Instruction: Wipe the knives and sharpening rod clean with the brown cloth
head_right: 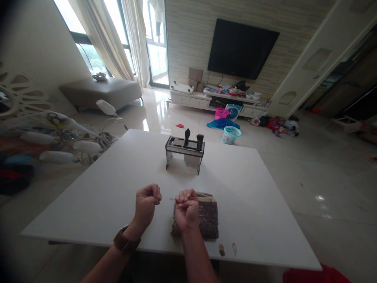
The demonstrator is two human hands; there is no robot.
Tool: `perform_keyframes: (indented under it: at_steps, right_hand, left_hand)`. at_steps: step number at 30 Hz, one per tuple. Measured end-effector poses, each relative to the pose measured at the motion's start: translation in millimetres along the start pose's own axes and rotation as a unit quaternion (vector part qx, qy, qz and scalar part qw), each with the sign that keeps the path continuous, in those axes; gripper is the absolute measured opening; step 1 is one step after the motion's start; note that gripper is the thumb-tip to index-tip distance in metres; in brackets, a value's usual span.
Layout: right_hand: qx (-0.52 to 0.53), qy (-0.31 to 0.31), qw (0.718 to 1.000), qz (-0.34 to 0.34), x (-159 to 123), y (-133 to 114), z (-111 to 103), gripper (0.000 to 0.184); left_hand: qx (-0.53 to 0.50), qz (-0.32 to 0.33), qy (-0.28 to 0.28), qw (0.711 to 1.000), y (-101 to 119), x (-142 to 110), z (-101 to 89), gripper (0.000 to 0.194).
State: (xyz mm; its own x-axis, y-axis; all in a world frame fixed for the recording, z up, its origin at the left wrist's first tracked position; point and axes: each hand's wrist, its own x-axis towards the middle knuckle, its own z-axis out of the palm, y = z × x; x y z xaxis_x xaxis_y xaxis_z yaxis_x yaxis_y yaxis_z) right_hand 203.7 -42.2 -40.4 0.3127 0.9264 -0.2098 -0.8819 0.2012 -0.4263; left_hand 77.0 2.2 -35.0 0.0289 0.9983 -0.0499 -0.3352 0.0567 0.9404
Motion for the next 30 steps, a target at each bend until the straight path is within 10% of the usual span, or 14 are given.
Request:
perform_keyframes:
  at_steps: [30]
  right_hand:
    - [0.005, 0.086, 0.996, 0.02, 2, 1, -12, 0.005]
  left_hand:
    - [0.042, -0.039, -0.076, 0.995, 3, -6, 3.2, 0.006]
